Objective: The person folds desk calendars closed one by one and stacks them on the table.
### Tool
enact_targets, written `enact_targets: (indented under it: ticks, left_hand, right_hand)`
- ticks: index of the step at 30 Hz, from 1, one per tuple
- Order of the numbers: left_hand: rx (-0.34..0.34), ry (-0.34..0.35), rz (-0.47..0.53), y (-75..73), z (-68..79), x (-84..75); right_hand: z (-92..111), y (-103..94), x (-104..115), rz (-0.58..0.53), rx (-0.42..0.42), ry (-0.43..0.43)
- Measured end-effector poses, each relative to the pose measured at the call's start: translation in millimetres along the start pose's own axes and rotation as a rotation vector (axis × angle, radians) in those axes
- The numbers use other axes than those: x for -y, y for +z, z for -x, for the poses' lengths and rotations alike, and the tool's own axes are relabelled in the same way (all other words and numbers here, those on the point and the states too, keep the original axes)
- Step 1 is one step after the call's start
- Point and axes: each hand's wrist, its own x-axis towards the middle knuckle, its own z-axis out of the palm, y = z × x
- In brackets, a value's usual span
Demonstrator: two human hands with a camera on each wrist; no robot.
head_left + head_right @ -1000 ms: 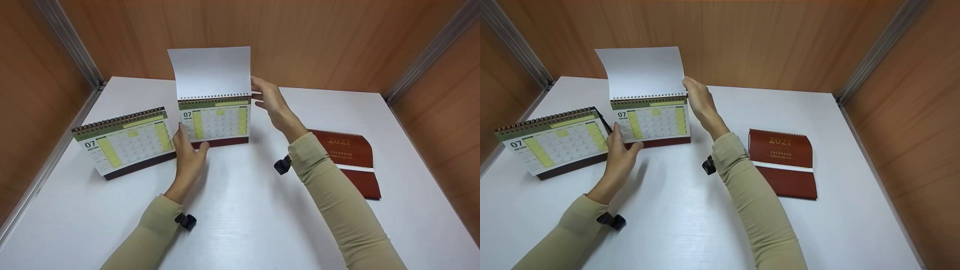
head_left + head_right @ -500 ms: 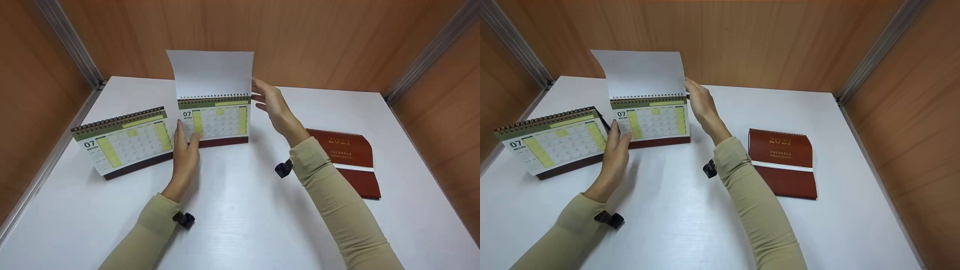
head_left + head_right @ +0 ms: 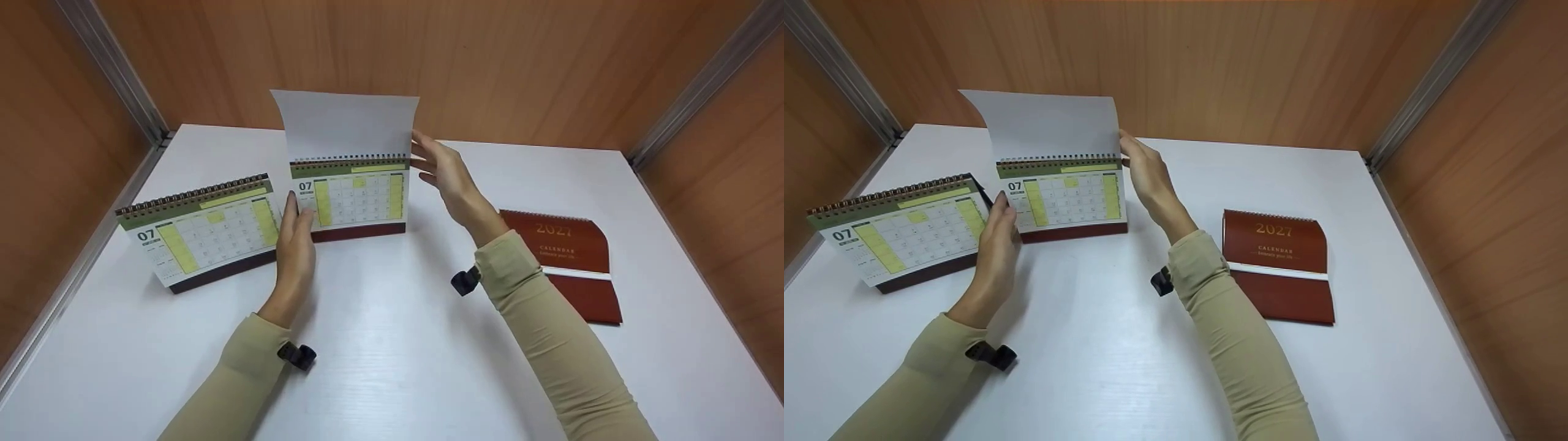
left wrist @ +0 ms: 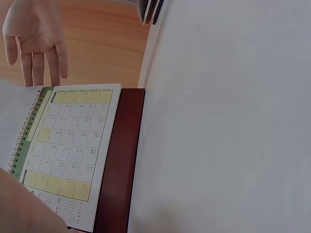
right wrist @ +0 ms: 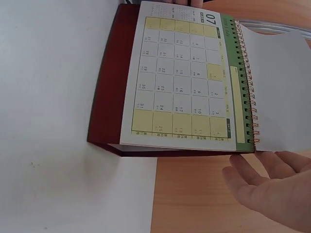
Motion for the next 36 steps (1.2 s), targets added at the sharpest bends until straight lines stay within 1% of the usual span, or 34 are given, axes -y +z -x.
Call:
enact_targets:
  ticks: [5, 9, 20, 24, 29, 32, 36]
  left_hand:
    - [0.013, -0.005, 0.011, -2.2, -0.8, -1.2]
    - [0.016, -0.015, 0.014, -3.7, -1.1, -2.3]
    - [0.022, -0.022, 0.018, -5.3, -2.5, -4.3]
    - [0.034, -0.001, 0.048, -6.6, -3.7, -3.8]
    - [0.051, 0.019, 0.122, -7.3, -6.3, -3.0]
    - [0.053, 0.019, 0.147, -7.3, -6.7, -2.9]
    - [0.048, 0.007, 0.148, -7.0, -6.8, -3.0]
  right_hand:
    - [3.1, 0.0, -1.3, -0.002, 0.009, -0.009]
    - [4.5, -1.2, -4.7, -0.007, 0.023, -0.036]
    - [7.4, -6.5, -19.3, -0.020, 0.091, -0.105]
    - [8.6, -6.3, -23.2, -0.019, 0.091, -0.110]
    - [10.0, -5.8, -26.9, -0.010, 0.091, -0.118]
    - [10.7, -5.8, -29.6, -0.012, 0.095, -0.125]
    - [12.3, -6.3, -32.8, -0.022, 0.095, -0.136]
